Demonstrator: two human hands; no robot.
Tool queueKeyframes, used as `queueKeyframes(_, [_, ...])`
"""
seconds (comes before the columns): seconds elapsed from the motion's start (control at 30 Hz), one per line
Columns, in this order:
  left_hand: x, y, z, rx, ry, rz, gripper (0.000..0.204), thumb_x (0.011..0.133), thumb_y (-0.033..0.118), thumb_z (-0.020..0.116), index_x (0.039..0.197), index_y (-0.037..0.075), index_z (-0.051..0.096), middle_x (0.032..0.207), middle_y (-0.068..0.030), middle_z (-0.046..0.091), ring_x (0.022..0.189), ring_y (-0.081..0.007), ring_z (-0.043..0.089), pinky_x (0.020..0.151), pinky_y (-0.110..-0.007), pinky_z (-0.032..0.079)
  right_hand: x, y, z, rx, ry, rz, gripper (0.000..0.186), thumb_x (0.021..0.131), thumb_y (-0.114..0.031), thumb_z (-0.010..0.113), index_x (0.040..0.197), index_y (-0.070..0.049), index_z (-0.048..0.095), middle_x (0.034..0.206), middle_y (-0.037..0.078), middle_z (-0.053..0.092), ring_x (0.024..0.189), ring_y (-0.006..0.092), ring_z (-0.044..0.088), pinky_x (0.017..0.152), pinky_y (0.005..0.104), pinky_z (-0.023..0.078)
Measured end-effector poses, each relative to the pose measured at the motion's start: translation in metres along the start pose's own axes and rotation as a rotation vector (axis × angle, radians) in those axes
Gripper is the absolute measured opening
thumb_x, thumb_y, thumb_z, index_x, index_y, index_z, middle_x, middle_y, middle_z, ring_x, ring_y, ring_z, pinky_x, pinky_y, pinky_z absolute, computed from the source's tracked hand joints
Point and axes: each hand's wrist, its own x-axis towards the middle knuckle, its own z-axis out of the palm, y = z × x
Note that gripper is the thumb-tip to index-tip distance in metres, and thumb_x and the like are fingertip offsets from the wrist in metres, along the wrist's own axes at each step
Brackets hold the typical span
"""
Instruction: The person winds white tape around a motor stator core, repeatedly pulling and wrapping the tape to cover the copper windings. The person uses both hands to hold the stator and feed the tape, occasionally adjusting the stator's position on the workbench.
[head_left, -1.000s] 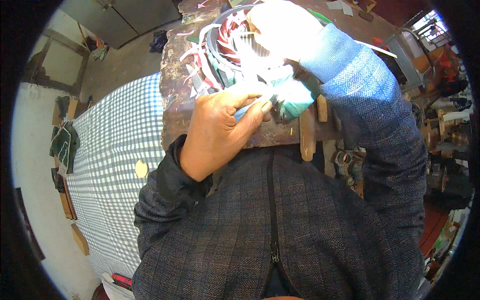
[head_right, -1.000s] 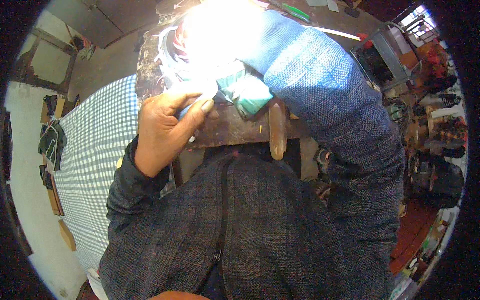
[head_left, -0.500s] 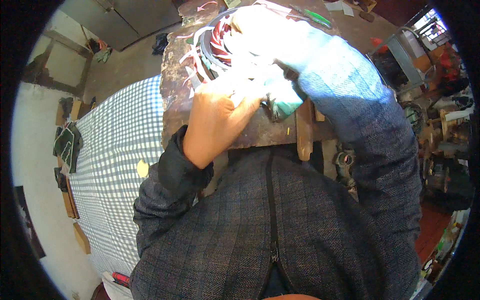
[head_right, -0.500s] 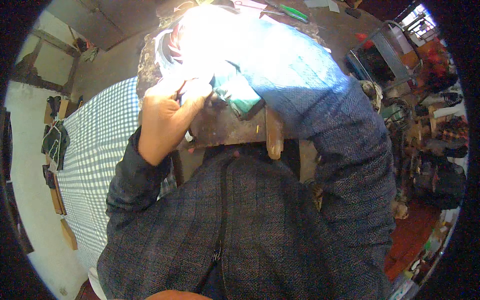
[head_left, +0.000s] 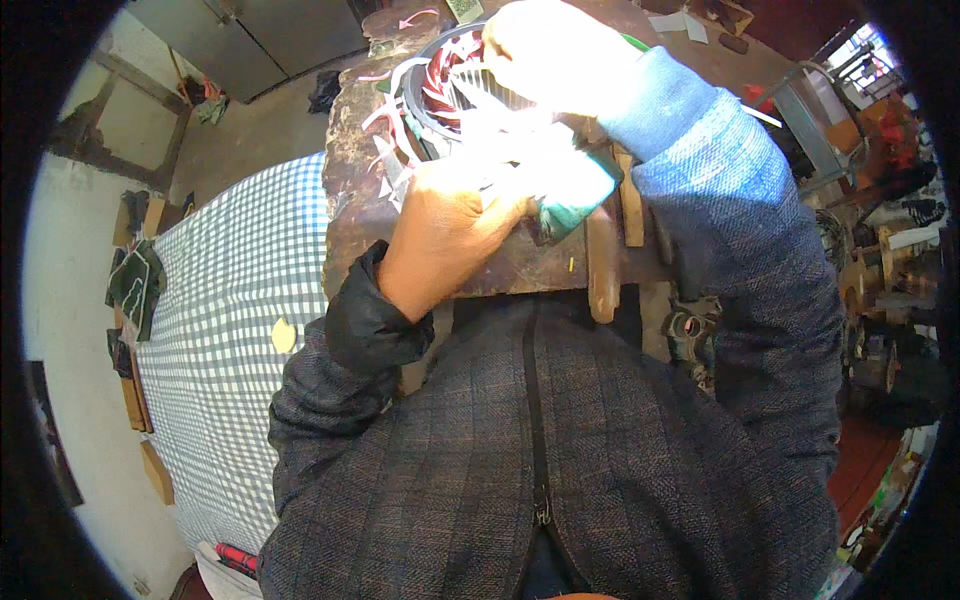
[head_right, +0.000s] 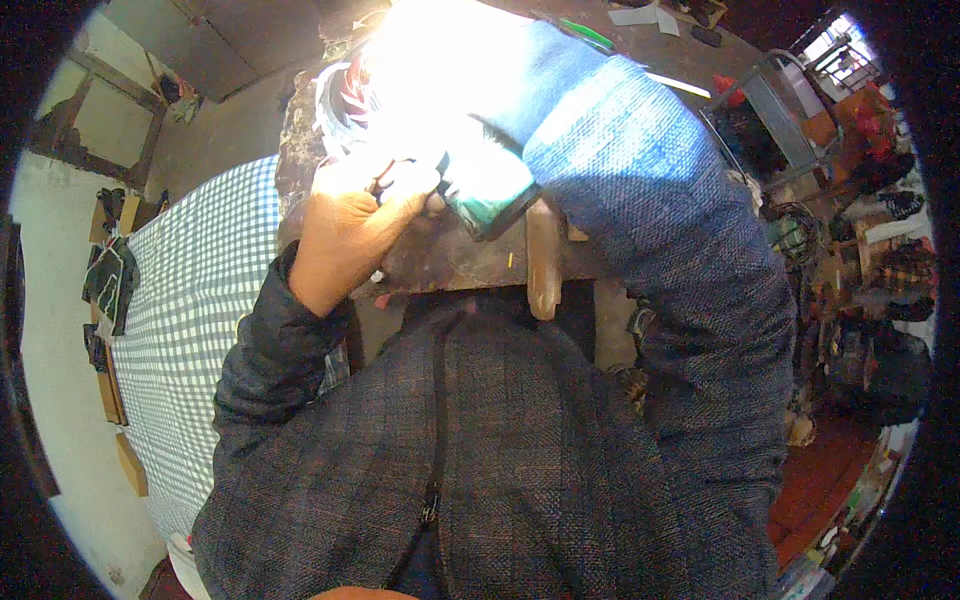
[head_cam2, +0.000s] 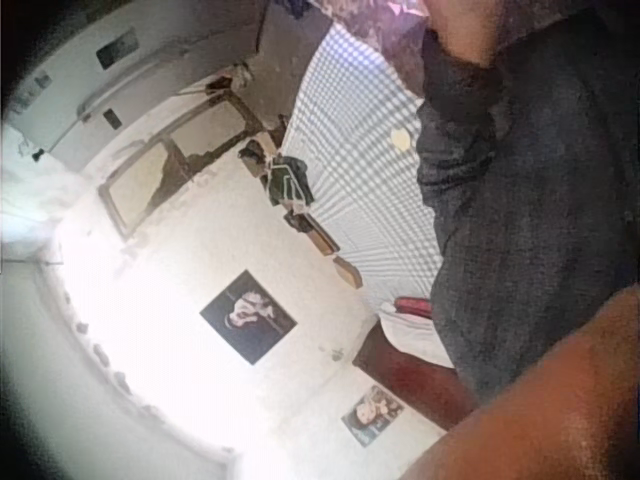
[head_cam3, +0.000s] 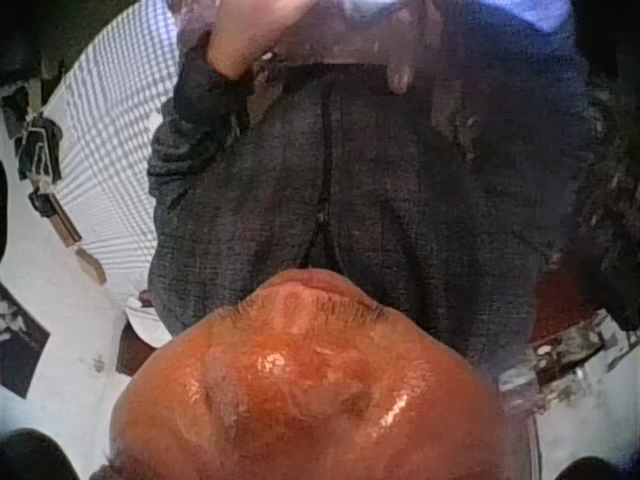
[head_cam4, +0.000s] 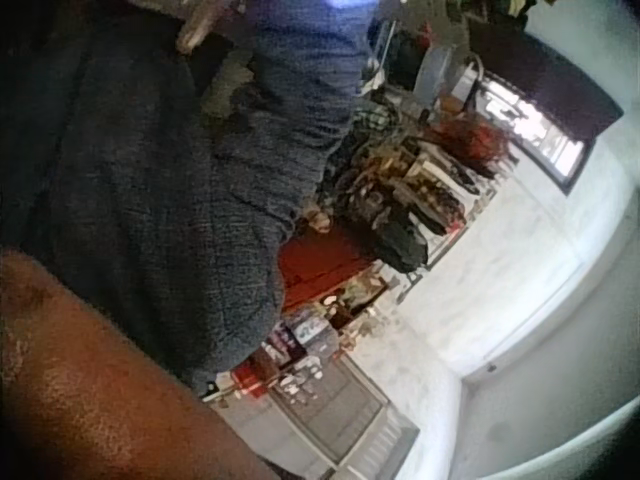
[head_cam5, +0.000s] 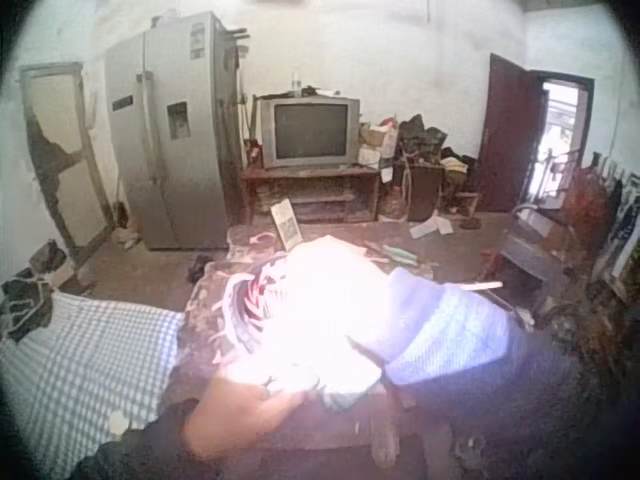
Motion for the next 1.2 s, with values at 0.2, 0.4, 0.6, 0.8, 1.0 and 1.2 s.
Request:
queueKeyframes(0.2, [0.001, 0.0, 0.001, -0.002, -0.021, -0.033, 0.017, 0.091, 0.013, 0.074, 0.094, -0.004, 0.074, 0.086, -0.0197, 0.073, 0.072, -0.0337, 0.071, 0.065, -0.039, 0.054, 0.006, -0.007, 0.011, -0.034, 0.014, 0.055, 0.038, 0.106, -0.031, 0.057, 0.131, -0.004, 0.067, 0.121, 0.018, 0.069, 0.114, 0.03, 0.066, 0.106, 0.0425, 0.05])
queueKeyframes(0.4, [-0.001, 0.007, 0.0, 0.128, 0.031, 0.055, 0.018, 0.091, 0.014, 0.075, 0.097, -0.003, 0.075, 0.088, -0.0216, 0.073, 0.077, -0.0371, 0.071, 0.068, -0.041, 0.054, 0.005, -0.012, 0.017, -0.074, 0.021, 0.112, 0.038, 0.105, -0.031, 0.059, 0.13, -0.004, 0.067, 0.119, 0.019, 0.069, 0.113, 0.0304, 0.067, 0.105, 0.042, 0.051])
queueKeyframes(0.6, [-0.011, 0.009, -0.025, 0.52, 0.278, 0.392, 0.029, 0.091, 0.014, 0.075, 0.116, -0.001, 0.073, 0.116, -0.0197, 0.072, 0.106, -0.0326, 0.071, 0.094, -0.04, 0.053, 0.01, -0.029, 0.031, -0.1, 0.067, 0.192, 0.038, 0.106, -0.032, 0.059, 0.129, -0.004, 0.067, 0.118, 0.019, 0.069, 0.111, 0.0313, 0.067, 0.104, 0.0419, 0.052])
queueKeyframes(0.8, [0.008, -0.046, -0.057, 0.073, 0.62, 0.191, 0.035, 0.104, 0.008, 0.061, 0.137, -0.002, 0.06, 0.133, -0.0141, 0.067, 0.121, -0.022, 0.065, 0.109, -0.035, 0.05, 0.019, -0.027, 0.016, -0.106, -0.057, 0.222, 0.035, 0.106, -0.034, 0.056, 0.118, -0.003, 0.069, 0.113, 0.018, 0.071, 0.106, 0.0328, 0.068, 0.097, 0.0434, 0.054])
queueKeyframes(1.0, [0.032, -0.108, -0.076, -0.326, 0.397, -0.368, 0.032, 0.106, 0.019, 0.064, 0.13, -0.002, 0.063, 0.107, -0.0044, 0.069, 0.093, -0.0113, 0.064, 0.082, -0.025, 0.053, 0.033, 0.002, -0.048, -0.153, -0.1, 0.034, 0.024, 0.099, -0.024, 0.062, 0.114, -0.008, 0.072, 0.105, 0.014, 0.069, 0.093, 0.0308, 0.069, 0.086, 0.0418, 0.057])
queueKeyframes(1.2, [0.039, -0.121, -0.084, -0.589, 0.119, -0.404, 0.026, 0.106, 0.022, 0.065, 0.121, 0.0, 0.069, 0.097, 0.0003, 0.068, 0.083, -0.0057, 0.061, 0.074, -0.023, 0.051, 0.075, -0.002, -0.078, -0.404, -0.015, -0.261, 0.013, 0.093, -0.018, 0.06, 0.095, -0.011, 0.071, 0.089, 0.012, 0.061, 0.081, 0.0325, 0.065, 0.073, 0.0448, 0.053])
